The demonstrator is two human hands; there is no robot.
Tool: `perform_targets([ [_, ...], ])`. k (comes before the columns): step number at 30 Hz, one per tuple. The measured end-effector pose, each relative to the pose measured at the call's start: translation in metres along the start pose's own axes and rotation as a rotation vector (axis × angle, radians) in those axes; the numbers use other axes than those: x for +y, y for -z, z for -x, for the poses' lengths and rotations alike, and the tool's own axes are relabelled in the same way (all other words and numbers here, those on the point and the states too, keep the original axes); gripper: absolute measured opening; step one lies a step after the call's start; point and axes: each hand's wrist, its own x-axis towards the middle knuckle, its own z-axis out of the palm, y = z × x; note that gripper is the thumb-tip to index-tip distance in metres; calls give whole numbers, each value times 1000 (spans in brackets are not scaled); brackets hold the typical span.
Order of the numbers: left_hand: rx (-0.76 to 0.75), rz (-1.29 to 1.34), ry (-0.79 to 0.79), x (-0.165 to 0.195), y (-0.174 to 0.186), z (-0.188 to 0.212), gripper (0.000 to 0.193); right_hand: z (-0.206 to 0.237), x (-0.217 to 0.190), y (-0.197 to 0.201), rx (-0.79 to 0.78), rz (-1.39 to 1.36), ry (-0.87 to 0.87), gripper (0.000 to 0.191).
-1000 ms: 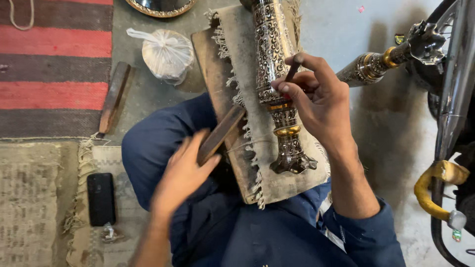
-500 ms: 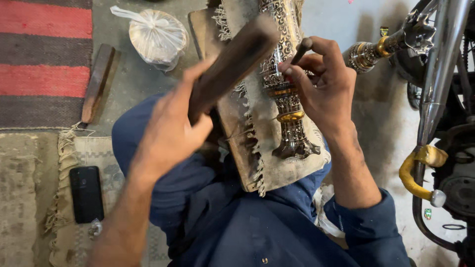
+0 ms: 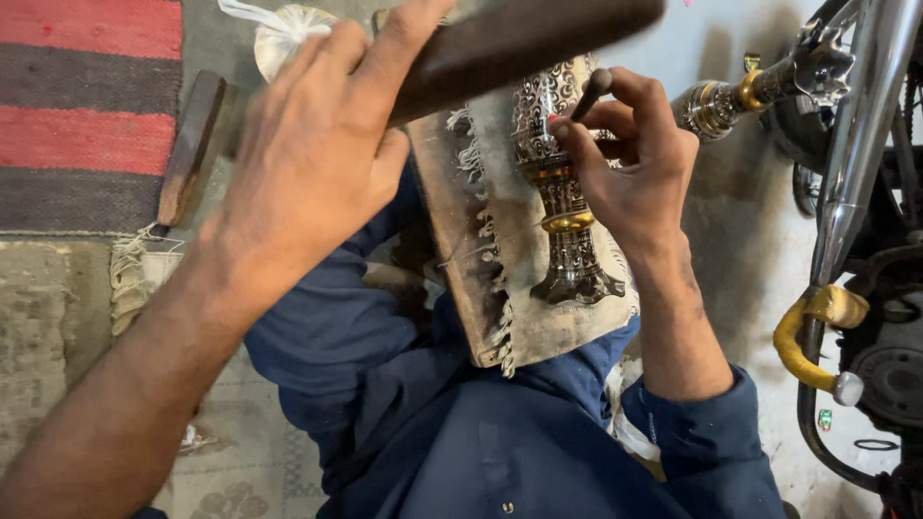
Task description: The person sits cross-legged on the floor with an ornate metal vase resting on a fringed cushion on their lap. They hold a chisel against the vase's engraved surface and repeatedly strike it with a wooden mallet, repositioning the chisel to work different spots on the decorative pattern.
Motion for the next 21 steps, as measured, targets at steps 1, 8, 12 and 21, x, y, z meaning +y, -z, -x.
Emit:
perform_targets([
  [1, -13, -24, -2, 1, -1, 0, 74, 0, -1, 0, -4, 10, 2, 38],
  [8, 9, -57, 26, 3, -5, 3, 72, -2, -3, 1, -12, 31, -41, 38],
  [12, 45, -2, 37, 5, -5, 3, 71, -2, -4, 2, -19, -42, -24, 34],
  [21, 40, -60, 51, 9, -6, 3, 74, -5, -7, 4, -48, 78, 11, 35],
])
